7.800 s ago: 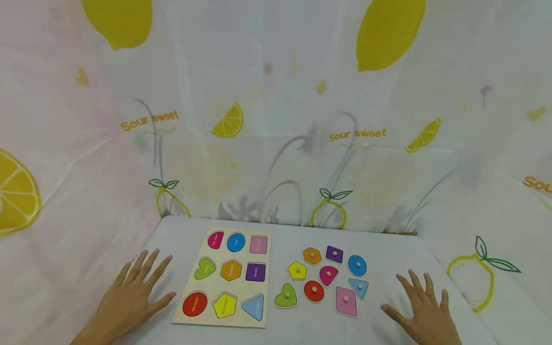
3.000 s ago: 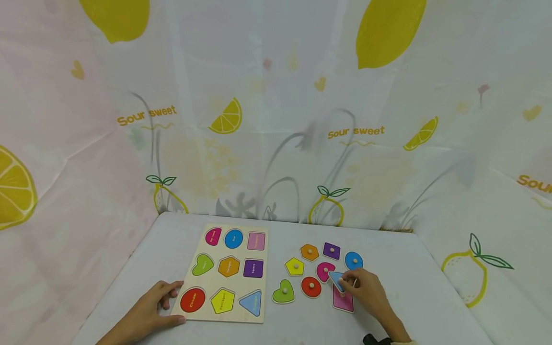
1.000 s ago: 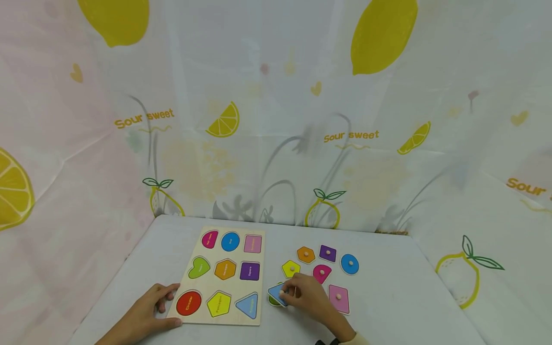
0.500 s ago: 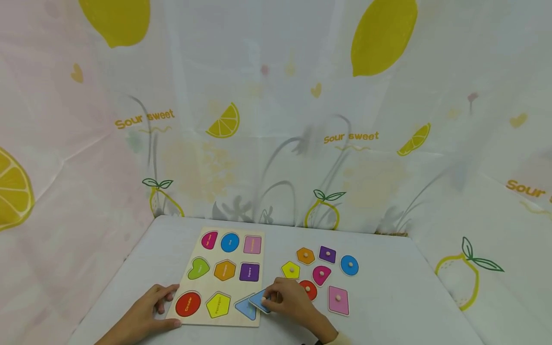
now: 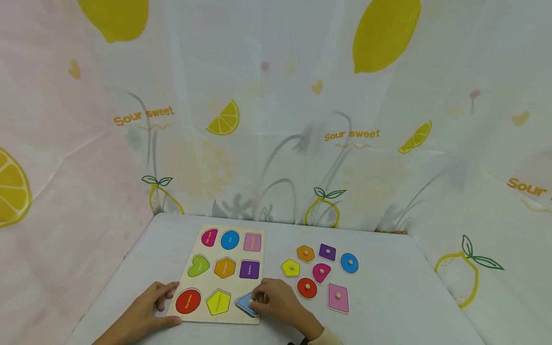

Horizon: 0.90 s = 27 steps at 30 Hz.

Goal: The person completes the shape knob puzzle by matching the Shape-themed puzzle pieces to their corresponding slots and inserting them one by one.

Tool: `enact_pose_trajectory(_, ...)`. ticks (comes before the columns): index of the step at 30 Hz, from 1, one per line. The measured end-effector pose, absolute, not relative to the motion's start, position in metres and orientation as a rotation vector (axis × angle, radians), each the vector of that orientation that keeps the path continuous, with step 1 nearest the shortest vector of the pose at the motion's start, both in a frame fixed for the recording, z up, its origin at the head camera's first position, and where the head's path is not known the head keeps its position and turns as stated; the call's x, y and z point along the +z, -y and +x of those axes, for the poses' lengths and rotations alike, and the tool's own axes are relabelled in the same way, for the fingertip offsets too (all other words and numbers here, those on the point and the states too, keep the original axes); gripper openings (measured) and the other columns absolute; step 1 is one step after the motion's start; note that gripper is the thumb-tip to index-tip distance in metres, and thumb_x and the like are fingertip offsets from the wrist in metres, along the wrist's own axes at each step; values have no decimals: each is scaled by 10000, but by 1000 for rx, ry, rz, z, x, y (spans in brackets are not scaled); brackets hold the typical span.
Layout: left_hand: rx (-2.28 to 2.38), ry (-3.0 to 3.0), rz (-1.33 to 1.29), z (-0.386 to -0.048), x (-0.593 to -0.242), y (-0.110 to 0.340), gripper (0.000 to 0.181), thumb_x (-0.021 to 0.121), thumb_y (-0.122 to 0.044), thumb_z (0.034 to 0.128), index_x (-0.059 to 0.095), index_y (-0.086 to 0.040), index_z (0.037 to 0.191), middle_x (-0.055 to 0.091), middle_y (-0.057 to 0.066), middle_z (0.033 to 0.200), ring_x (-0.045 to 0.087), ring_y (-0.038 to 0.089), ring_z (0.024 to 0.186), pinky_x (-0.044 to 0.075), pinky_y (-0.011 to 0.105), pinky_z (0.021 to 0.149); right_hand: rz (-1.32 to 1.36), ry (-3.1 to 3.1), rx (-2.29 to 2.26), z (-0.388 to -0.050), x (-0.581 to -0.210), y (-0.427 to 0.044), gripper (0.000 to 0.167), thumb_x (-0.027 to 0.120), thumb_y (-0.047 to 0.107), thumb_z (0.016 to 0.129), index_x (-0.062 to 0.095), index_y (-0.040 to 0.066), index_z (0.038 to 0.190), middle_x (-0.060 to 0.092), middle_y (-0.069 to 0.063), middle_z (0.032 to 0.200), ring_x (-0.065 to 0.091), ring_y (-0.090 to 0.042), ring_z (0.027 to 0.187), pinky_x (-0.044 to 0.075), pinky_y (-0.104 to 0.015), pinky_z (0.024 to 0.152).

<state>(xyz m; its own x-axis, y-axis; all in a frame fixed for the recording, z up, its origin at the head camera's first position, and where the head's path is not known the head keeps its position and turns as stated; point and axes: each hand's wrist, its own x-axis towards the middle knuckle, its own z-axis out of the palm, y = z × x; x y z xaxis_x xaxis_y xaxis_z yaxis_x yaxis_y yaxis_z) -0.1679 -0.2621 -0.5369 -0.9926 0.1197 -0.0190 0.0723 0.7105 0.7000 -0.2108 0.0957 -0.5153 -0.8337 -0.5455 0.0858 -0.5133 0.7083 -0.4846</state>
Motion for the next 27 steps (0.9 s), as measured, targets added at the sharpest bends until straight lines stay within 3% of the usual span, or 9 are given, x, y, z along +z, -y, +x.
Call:
enact_pose_trajectory(13, 1132, -2806, -24, -170, -535, 256, 1010, 1002, -378, 577, 584, -13, 1421, 471, 10, 938, 466, 157, 801, 459, 232, 687, -861, -2854, -716, -206, -515, -86, 133, 834, 332, 875, 779, 216, 840, 481, 170, 663, 442, 15, 615, 397, -167, 600)
enact_pose_trajectory(27, 1140, -2815, -1, -172, -535, 257, 1022, 996, -400, 580, 577, 0, 1422, 466, 19, 949, 460, 161, 810, 456, 237, 681, -813, -2830, -769, -208, -513, -86, 136, 834, 326, 878, 783, 203, 848, 485, 161, 653, 442, 4, 613, 399, -178, 595)
